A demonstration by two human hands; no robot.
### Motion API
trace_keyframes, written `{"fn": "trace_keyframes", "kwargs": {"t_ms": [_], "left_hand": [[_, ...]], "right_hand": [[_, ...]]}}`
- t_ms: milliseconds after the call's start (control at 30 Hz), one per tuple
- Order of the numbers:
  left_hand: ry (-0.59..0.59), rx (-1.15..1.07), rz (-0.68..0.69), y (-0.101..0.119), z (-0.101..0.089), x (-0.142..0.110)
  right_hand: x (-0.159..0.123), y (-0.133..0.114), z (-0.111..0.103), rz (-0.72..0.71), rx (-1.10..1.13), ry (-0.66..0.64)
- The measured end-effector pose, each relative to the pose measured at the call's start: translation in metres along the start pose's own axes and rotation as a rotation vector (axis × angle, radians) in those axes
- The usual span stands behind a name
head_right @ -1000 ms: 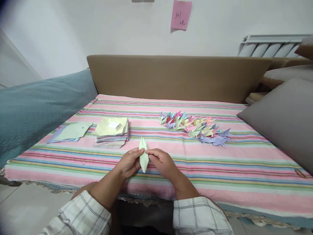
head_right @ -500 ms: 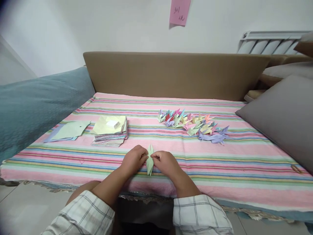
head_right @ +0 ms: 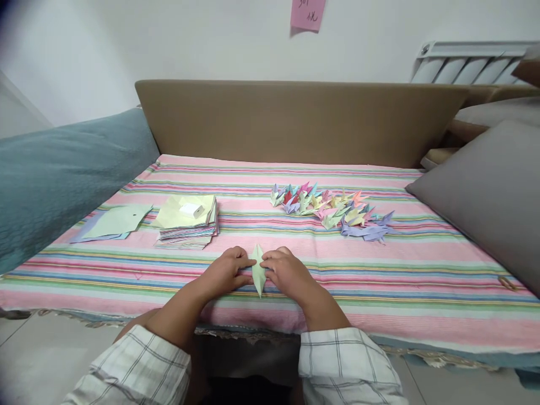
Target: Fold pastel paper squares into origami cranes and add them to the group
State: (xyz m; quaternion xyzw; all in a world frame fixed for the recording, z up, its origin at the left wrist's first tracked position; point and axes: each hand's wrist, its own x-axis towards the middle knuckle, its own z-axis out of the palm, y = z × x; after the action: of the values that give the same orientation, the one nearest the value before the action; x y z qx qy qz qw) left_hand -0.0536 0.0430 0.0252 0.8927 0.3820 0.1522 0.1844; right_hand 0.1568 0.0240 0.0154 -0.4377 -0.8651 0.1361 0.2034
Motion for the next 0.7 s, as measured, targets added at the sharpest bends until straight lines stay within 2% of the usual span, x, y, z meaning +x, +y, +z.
{"fn": "trace_keyframes", "kwargs": {"t_ms": [400,700], "left_hand": [[0.027,0.143,0.043,0.0016,0.0039,0.0009],[0.131,0.154,0.056,0.0072,0.0098,0.0]], "right_hand": [[-0.0069,0.0095,-0.0011,-0.023,0.136,-0.062],[-0.0033,0.0036,-0.0012,-0.023,0.098,-0.035]]}}
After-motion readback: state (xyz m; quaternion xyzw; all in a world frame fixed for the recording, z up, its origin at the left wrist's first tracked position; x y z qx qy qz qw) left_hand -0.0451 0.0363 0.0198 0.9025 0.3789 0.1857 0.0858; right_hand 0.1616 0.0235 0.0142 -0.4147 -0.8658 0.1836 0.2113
